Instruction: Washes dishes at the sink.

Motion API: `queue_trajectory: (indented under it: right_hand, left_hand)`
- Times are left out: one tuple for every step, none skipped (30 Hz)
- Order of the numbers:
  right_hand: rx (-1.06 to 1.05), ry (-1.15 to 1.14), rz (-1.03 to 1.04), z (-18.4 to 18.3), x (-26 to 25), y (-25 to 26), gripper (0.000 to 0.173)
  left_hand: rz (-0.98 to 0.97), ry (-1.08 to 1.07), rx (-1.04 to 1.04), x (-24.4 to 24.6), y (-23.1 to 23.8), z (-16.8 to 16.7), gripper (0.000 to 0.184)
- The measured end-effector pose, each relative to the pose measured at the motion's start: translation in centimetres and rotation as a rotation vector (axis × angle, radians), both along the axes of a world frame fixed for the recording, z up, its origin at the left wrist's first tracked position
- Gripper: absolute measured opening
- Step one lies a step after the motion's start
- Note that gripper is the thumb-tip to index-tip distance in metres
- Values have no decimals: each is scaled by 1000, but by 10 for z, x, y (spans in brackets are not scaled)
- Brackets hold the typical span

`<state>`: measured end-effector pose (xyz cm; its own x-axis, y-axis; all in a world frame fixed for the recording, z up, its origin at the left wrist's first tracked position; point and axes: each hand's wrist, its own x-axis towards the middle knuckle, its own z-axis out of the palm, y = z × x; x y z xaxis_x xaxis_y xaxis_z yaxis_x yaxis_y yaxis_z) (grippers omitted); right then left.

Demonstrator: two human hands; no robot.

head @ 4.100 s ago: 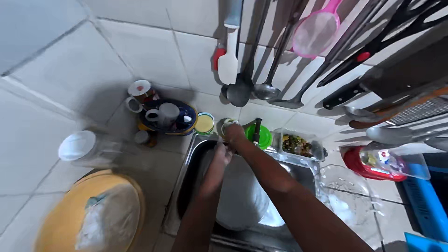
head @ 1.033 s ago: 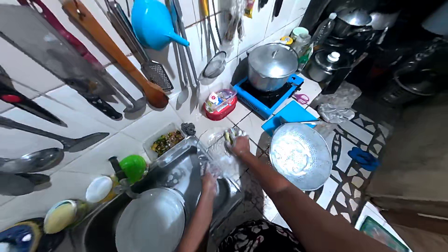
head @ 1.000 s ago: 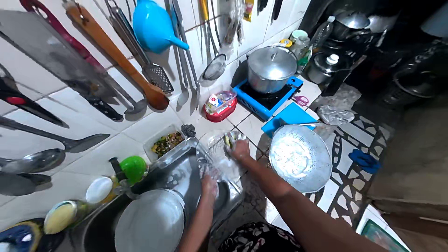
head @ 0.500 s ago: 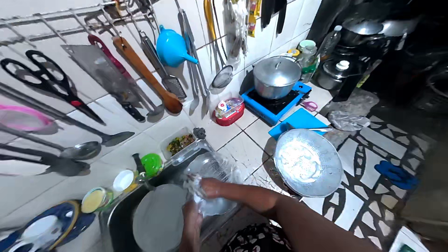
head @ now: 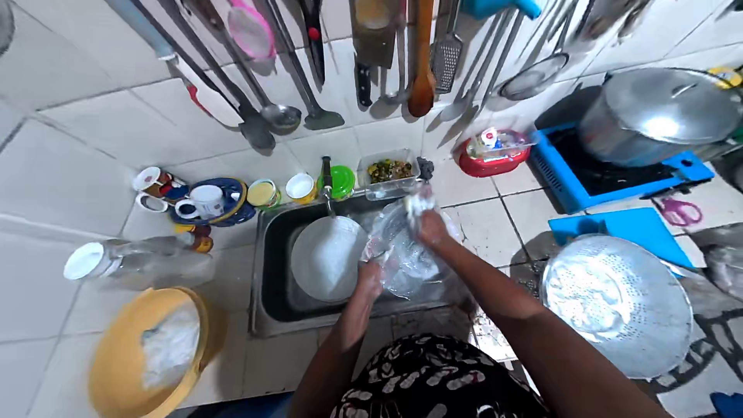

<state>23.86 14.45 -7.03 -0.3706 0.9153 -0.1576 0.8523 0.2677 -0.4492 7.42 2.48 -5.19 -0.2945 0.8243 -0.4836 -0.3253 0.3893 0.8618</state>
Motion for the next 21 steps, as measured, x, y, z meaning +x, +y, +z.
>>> queue_trajectory:
  right_hand:
    - [-86, 1, 120, 1, -11, -6, 54]
    - [-110, 29, 279, 4, -24, -13, 55]
    - [-55, 82, 447, 11, -37, -19, 53]
    - [39, 114, 600, 20, -47, -19, 50]
    - [109, 149, 695, 23, -54, -13, 47]
    - [138, 165, 714, 23, -56, -5, 47]
    - [149, 130, 653, 27, -55, 2, 45]
    - [127, 55, 535, 34, -52, 8, 44]
    - [107, 13, 389, 38, -48, 14, 43]
    - [91, -17, 225, 39, -44, 19, 41]
    - [60, -42, 65, 37, -41, 24, 40]
    - [0, -65, -67, 34, -40, 29, 44]
    - [-64, -90, -147, 31, -41, 34, 49]
    - [-105, -128, -178, 31, -45, 35, 52]
    - [-114, -167, -152, 35, -52, 35, 54]
    - [-96, -199, -73, 43, -62, 32, 51]
    - [-46, -214, 41, 52, -73, 24, 46]
    - [37, -196, 175, 61, -84, 11, 40]
    - [131, -141, 296, 67, -93, -1, 36]
    - [205, -59, 377, 71, -101, -10, 32]
    - [267, 29, 410, 69, -105, -12, 30]
  left_hand:
    - [-22, 18, -14, 2, 1, 3, 45]
    - [-32, 35, -33, 4, 3, 8, 43]
    - [-42, 56, -53, 5, 4, 11, 39]
    - [-50, 64, -66, 5, 4, 14, 34]
    - [-55, 63, -71, 2, 4, 16, 34]
    - [-56, 52, -66, -2, 4, 18, 39]
    - [-61, 33, -52, -6, 4, 19, 49]
    - [-61, 21, -37, -10, 3, 20, 56]
    - [-49, 17, -20, -12, 2, 19, 57]
    - [-23, 22, 0, -14, -1, 17, 57]
    - [12, 34, 14, -15, -4, 15, 57]
    - [43, 38, 21, -16, -6, 13, 56]
    - [56, 35, 12, -17, -10, 13, 55]
    - [43, 36, -19, -19, -13, 15, 53]
    - [9, 38, -69, -23, -14, 20, 50]
    - [-53, 44, -126, -28, -13, 28, 46]
    - [-142, 62, -164, -35, -11, 35, 44]
    - [-222, 91, -174, -39, -6, 40, 40]
    - [-280, 126, -153, -42, -1, 43, 38]
    - [-301, 158, -121, -44, 6, 46, 36]
    - [-273, 177, -98, -42, 11, 46, 38]
